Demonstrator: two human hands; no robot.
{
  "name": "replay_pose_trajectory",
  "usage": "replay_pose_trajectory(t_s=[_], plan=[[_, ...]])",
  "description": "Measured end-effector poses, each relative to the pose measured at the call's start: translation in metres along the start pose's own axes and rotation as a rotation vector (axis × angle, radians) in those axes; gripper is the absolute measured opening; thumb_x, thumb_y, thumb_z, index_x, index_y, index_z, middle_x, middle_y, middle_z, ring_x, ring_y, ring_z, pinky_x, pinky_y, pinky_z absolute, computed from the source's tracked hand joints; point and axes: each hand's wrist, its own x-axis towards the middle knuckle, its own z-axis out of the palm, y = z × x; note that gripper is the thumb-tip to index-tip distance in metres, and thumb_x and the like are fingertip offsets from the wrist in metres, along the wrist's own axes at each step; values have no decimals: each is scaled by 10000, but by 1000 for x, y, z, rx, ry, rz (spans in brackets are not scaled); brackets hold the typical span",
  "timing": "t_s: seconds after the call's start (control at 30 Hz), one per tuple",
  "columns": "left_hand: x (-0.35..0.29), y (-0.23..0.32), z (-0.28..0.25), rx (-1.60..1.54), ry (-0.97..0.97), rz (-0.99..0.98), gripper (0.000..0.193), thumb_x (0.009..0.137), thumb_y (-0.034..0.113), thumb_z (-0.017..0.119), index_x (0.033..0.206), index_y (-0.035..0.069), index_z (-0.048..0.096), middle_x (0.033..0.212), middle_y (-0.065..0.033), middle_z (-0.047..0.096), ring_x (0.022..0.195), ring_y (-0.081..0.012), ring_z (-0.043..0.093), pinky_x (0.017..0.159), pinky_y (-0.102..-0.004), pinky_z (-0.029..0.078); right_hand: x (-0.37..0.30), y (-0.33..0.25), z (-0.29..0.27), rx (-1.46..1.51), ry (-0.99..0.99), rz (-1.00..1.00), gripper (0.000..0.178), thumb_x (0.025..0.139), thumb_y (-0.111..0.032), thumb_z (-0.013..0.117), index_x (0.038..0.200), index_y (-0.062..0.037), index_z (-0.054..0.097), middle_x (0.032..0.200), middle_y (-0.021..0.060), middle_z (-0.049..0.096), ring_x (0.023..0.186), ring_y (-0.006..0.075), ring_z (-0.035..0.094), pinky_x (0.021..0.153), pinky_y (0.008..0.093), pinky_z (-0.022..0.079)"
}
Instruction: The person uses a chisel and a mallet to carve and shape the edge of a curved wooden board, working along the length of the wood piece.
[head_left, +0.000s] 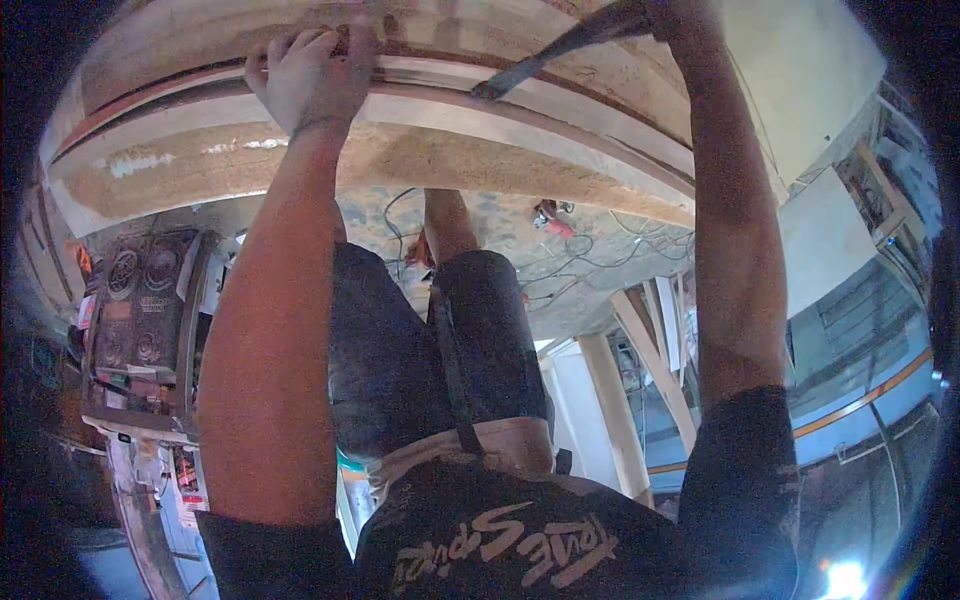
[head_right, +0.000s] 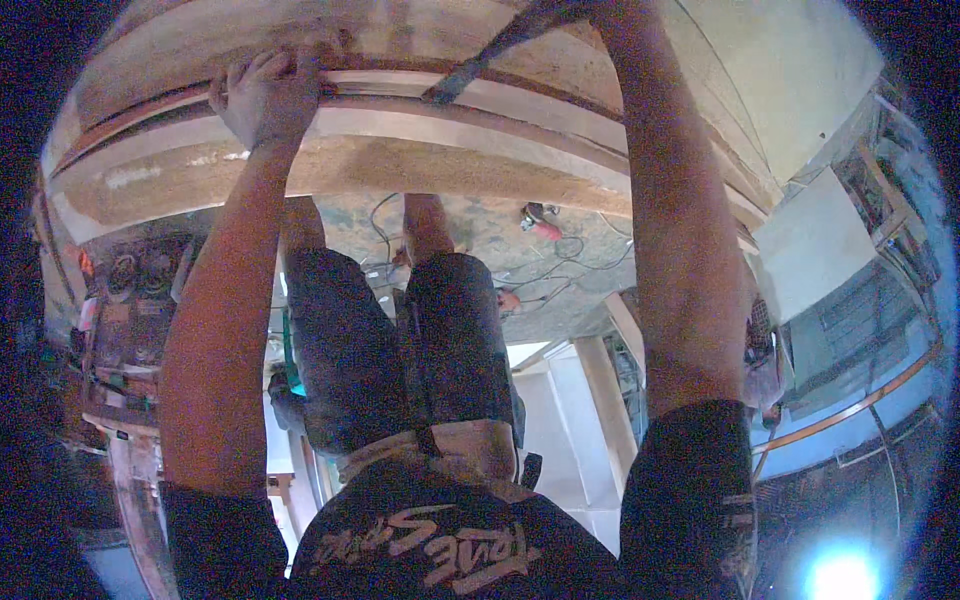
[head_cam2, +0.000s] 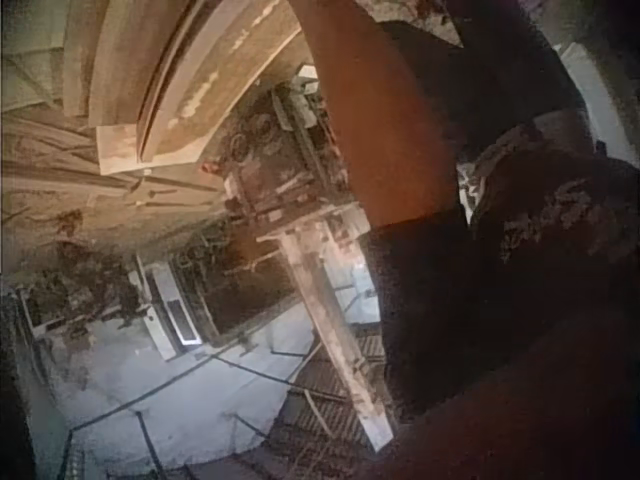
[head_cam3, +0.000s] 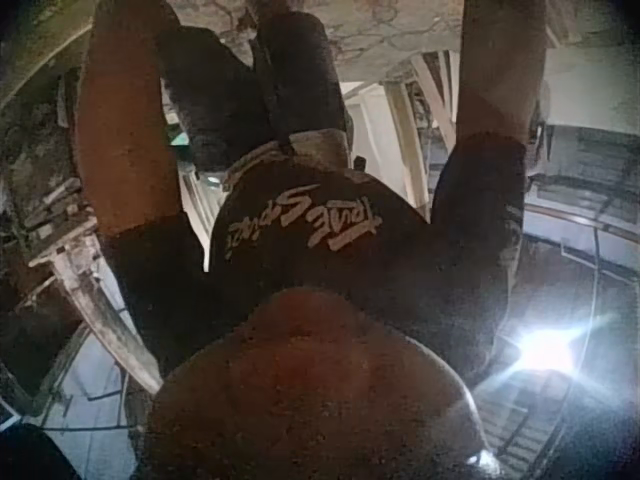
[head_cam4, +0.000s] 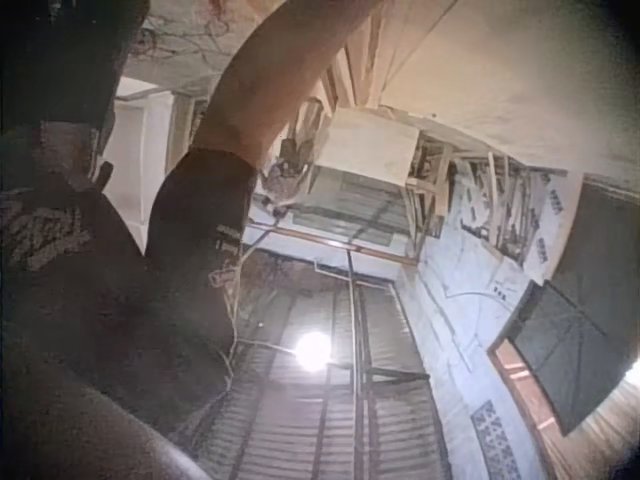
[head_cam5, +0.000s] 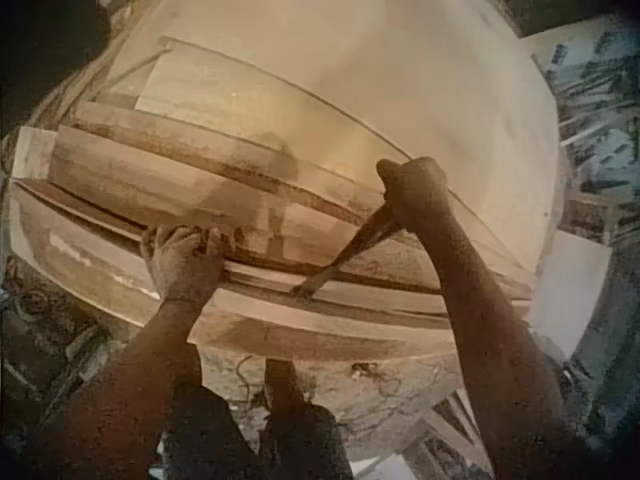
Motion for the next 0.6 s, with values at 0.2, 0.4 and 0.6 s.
replay_pose_trajectory(t_s=[0.2, 0.4, 0.6], plan=[[-1, 0, -8, 94, -298, -84, 444, 945, 547, 527, 870, 217, 815, 952, -24, 782, 1030, -255, 690, 1087, -467, 332, -138, -49, -41, 563, -84, 340, 239, 925, -238, 693, 900, -1, 695, 804, 90, 726, 744, 120, 689, 695, 289, 541], [-7, -3, -13, 42, -303, -102, 406, 897, 521, 573, 798, 206, 810, 847, -75, 767, 914, -277, 716, 1033, -459, 382, -238, -155, -21, 1067, 358, 467, 206, 867, -198, 771, 913, -24, 670, 806, 121, 670, 696, 206, 664, 623, 340, 529], [-9, 0, -10, 87, -278, -127, 385, 863, 531, 600, 808, 213, 810, 803, -85, 756, 792, -277, 710, 1025, -459, 389, -240, -154, -34, 1763, 206, 1158, 314, 941, -241, 657, 1166, -29, 601, 1054, 146, 654, 941, 297, 687, 749, 363, 579]])
